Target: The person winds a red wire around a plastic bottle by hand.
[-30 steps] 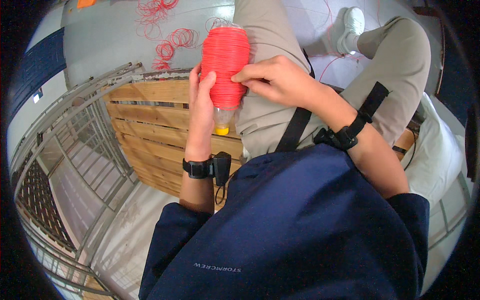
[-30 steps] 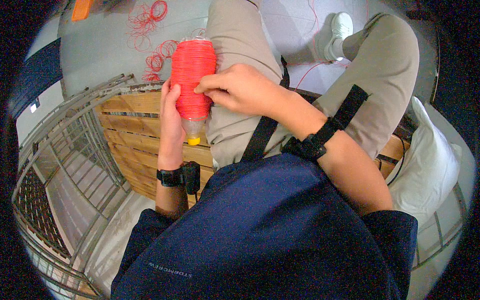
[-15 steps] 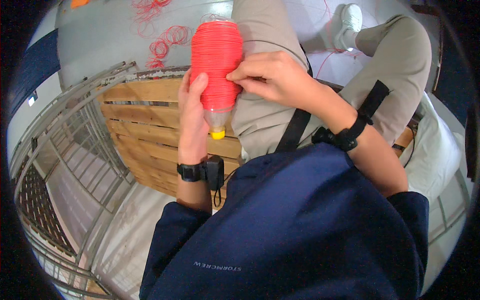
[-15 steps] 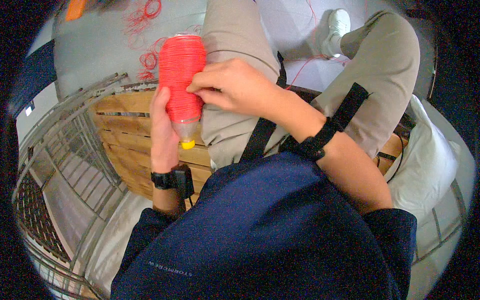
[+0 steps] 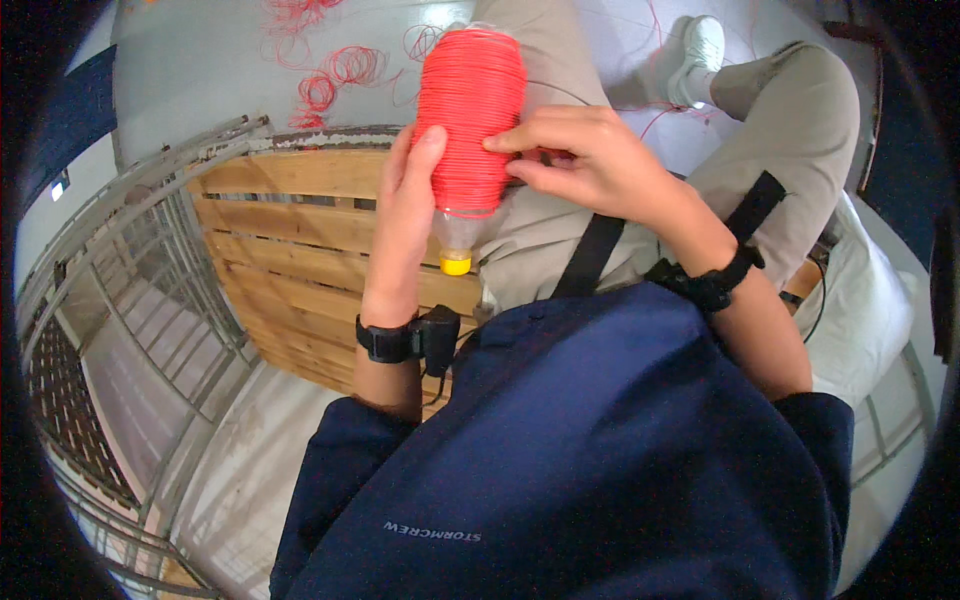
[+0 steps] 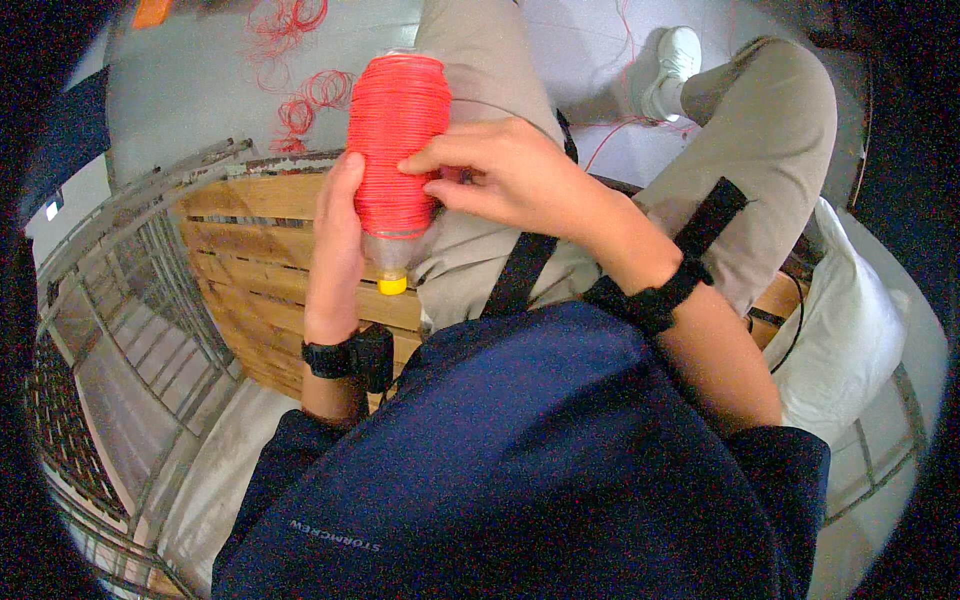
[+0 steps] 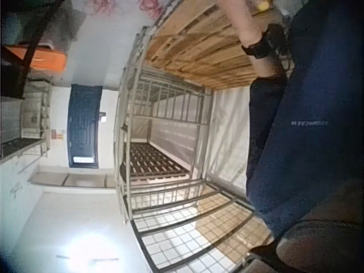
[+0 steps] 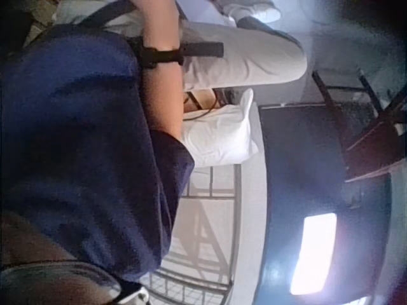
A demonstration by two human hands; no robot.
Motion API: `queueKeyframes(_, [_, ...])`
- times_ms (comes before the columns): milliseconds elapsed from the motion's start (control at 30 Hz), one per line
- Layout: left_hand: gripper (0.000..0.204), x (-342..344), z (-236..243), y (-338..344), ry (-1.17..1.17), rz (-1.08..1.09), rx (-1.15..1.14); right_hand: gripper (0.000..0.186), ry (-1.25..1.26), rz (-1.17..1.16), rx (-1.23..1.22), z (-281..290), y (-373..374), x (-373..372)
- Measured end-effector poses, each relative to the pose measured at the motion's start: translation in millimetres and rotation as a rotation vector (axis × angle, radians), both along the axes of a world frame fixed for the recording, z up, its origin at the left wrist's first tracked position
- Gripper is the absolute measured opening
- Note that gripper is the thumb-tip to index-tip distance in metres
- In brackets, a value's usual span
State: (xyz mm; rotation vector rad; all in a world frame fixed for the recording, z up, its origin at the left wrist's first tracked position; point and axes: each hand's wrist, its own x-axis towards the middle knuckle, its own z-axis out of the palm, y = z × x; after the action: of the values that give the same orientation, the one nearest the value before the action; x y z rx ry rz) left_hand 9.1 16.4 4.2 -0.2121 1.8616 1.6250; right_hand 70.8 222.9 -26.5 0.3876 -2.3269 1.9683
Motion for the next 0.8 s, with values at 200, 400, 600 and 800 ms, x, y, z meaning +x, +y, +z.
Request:
queueKeyframes(200, [0.048, -1.3, 7.8, 4.9, 0.159, 0.064, -0.160, 0.027, 0.078, 0.030, 0.051, -2.3, -14.7, -14.1])
queueKeyframes(400, [0.049, 6.2, 1.3, -1.5, 0.316, -0.059, -0.155, 0.021, 0.017, 0.052, 0.001, -4.6, -11.3, -11.8])
queueKeyframes(600, [0.049, 7.1, -4.3, -6.5, 0.200, 0.147, -0.181, 0.019, 0.051, 0.025, -0.011, -12.1, -12.0, -13.0])
queueKeyframes(800, [0.067, 7.0, -2.8, -4.3, 0.232, -0.029, -0.057, 0.020, 0.021, 0.032, -0.007, -12.5, -10.2, -12.1])
